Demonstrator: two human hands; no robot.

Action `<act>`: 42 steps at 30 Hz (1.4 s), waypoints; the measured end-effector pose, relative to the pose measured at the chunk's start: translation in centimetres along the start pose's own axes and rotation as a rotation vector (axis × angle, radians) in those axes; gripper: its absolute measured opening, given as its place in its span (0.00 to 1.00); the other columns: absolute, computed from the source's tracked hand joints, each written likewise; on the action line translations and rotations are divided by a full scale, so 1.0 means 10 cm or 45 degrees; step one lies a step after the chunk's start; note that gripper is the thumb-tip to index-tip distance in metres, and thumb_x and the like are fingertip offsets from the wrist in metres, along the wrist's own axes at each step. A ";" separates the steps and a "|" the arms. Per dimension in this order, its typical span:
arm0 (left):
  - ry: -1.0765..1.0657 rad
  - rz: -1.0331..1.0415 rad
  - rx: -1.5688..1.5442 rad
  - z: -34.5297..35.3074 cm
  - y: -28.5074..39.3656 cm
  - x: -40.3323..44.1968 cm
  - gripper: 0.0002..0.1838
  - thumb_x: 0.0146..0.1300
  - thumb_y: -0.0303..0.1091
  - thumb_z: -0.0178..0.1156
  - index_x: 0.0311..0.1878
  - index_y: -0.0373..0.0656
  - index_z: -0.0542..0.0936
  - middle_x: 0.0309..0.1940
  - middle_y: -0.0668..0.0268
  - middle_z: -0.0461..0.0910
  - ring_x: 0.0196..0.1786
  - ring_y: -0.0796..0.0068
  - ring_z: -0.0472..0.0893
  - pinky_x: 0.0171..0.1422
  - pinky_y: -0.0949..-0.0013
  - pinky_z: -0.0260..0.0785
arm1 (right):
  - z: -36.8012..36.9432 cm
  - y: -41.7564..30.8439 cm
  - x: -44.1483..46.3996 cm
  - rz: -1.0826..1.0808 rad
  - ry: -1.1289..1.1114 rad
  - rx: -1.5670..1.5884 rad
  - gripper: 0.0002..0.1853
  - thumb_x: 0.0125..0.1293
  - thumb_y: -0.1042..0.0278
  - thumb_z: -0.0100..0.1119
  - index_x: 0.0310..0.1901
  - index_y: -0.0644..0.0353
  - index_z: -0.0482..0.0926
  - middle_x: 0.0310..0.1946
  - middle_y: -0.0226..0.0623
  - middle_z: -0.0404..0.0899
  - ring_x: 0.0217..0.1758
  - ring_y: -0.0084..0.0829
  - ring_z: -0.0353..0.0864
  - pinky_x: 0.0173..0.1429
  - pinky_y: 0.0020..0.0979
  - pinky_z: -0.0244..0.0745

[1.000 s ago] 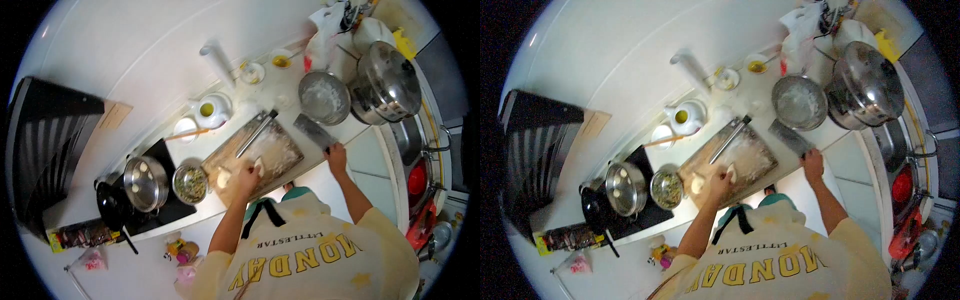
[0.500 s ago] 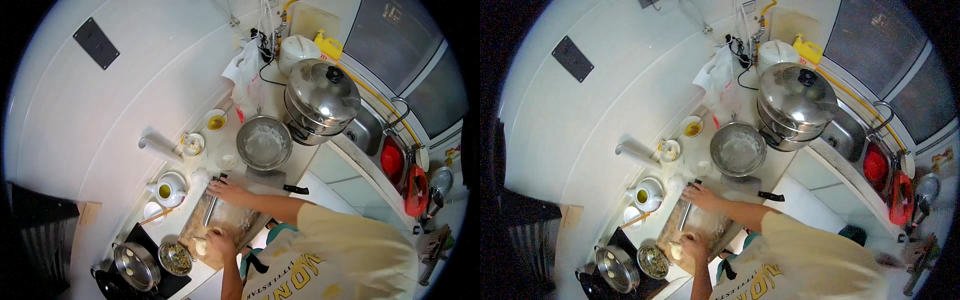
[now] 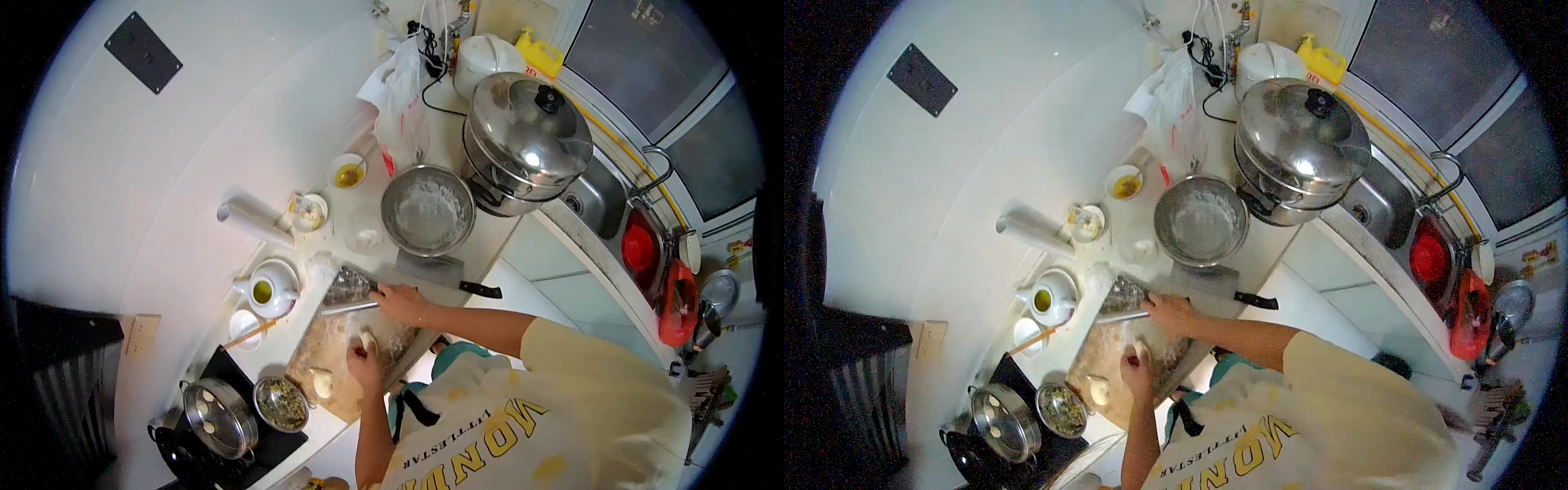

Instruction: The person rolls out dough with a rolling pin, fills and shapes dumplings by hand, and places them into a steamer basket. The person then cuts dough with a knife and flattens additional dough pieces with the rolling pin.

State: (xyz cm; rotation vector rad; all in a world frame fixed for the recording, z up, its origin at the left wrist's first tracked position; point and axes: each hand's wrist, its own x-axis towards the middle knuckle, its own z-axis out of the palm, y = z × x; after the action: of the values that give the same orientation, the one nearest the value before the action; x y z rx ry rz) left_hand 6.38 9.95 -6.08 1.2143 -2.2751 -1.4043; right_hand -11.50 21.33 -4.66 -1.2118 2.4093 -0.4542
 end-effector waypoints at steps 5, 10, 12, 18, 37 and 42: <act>-0.180 0.236 0.156 0.01 -0.01 0.17 0.07 0.58 0.29 0.66 0.35 0.36 0.80 0.30 0.58 0.78 0.33 0.61 0.78 0.39 0.61 0.71 | -0.10 0.03 -0.22 -0.006 0.196 0.157 0.18 0.67 0.60 0.57 0.56 0.57 0.72 0.48 0.46 0.72 0.46 0.50 0.81 0.49 0.49 0.78; -0.016 0.327 0.258 -0.19 -0.02 0.18 0.05 0.61 0.29 0.63 0.37 0.37 0.82 0.34 0.52 0.79 0.40 0.50 0.79 0.46 0.55 0.73 | -0.08 -0.06 -0.21 -0.024 0.101 0.103 0.18 0.68 0.55 0.57 0.54 0.54 0.75 0.47 0.42 0.73 0.46 0.49 0.78 0.49 0.48 0.74; 0.034 0.180 0.156 -0.29 0.05 0.05 0.06 0.62 0.29 0.63 0.37 0.37 0.82 0.36 0.51 0.79 0.41 0.50 0.79 0.48 0.55 0.72 | -0.01 -0.05 -0.23 -0.080 0.196 0.111 0.19 0.67 0.52 0.58 0.55 0.52 0.76 0.46 0.40 0.74 0.44 0.47 0.78 0.48 0.46 0.74; 0.440 0.236 0.359 -0.60 -0.01 -0.15 0.16 0.66 0.27 0.57 0.57 0.35 0.75 0.52 0.46 0.73 0.54 0.46 0.74 0.57 0.52 0.69 | -0.19 -0.26 -0.30 -0.248 0.000 -0.067 0.27 0.63 0.44 0.60 0.59 0.49 0.76 0.44 0.39 0.75 0.48 0.46 0.79 0.50 0.43 0.75; 0.063 0.520 0.793 -0.12 0.01 0.17 0.34 0.74 0.40 0.41 0.78 0.34 0.50 0.78 0.49 0.49 0.80 0.52 0.49 0.81 0.48 0.37 | 0.45 -0.43 -0.20 -0.094 0.348 -0.456 0.32 0.75 0.47 0.42 0.74 0.56 0.58 0.78 0.37 0.49 0.81 0.37 0.45 0.79 0.57 0.38; 0.124 0.487 0.792 -0.09 -0.03 0.41 0.35 0.73 0.42 0.43 0.77 0.33 0.50 0.78 0.49 0.50 0.80 0.53 0.49 0.80 0.47 0.39 | 0.36 -0.48 0.06 -0.060 0.379 -0.534 0.34 0.75 0.47 0.43 0.76 0.56 0.54 0.79 0.36 0.48 0.82 0.36 0.44 0.79 0.57 0.35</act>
State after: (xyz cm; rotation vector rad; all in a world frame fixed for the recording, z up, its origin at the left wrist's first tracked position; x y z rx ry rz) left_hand 4.43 6.32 -6.81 0.8694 -2.7718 -0.5060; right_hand -6.82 17.73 -5.74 -1.4616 2.8343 -0.1495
